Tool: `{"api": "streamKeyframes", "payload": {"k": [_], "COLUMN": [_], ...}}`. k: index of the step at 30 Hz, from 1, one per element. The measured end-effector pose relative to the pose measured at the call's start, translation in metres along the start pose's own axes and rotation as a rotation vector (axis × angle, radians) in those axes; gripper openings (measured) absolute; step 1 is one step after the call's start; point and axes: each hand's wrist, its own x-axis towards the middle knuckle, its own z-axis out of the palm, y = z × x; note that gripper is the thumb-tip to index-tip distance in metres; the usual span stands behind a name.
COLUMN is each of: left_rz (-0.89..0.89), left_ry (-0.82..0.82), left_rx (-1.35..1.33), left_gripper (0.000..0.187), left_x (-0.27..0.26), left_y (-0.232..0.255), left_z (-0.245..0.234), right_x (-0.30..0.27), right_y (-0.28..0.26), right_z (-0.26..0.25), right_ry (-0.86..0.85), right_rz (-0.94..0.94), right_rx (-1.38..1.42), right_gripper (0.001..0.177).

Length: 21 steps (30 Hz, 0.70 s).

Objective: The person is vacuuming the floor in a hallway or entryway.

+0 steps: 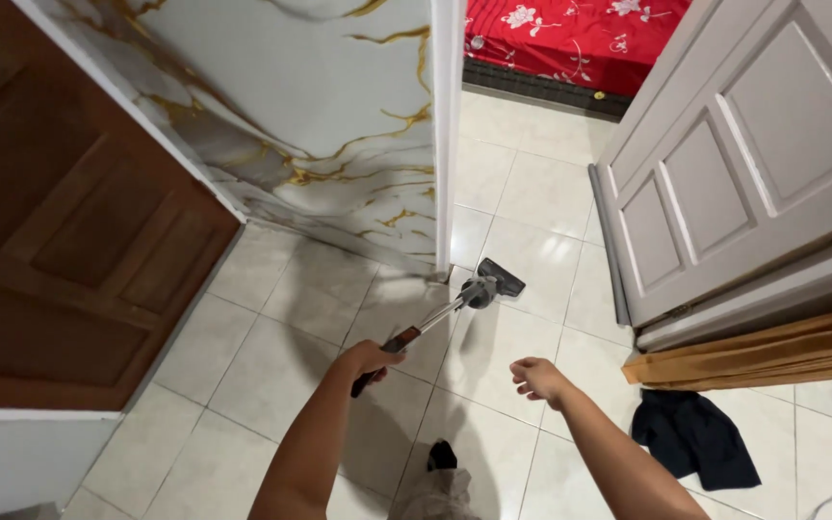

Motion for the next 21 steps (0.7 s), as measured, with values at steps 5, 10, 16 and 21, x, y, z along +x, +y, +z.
{"api": "streamKeyframes", "payload": {"k": [5,10,16,21], "left_rz": [-0.045,-0.09,-0.155,-0.141], "left_ry": [0.06,0.126,0.231,0.281], "left_rx": [0.134,0.044,-0.018,-0.09], "left_gripper": [0.039,0.04,0.032,0.028], "left_x": [-0.065,-0.092,-0.158,-0.207], "left_y": [-0.05,-0.143,-0.205,-0.259], "left_z": [0.004,0.027,0.053,0.036], "right_x": [0.018,0.008,0.026,-0.035], "right_y": [0.023,0.058,0.099,0.06], "right_z": [0.021,0.09,0.191,0.26], "right_ry": [0.043,-0.036,-0.285,-0.266], "right_rz": [-0.05,-0.043,0.001,-0.161], "right_rx": [-0.161,-0.178,-0.209,-0.341], "right_gripper": [0.045,0.045,0.047,0.045]}}
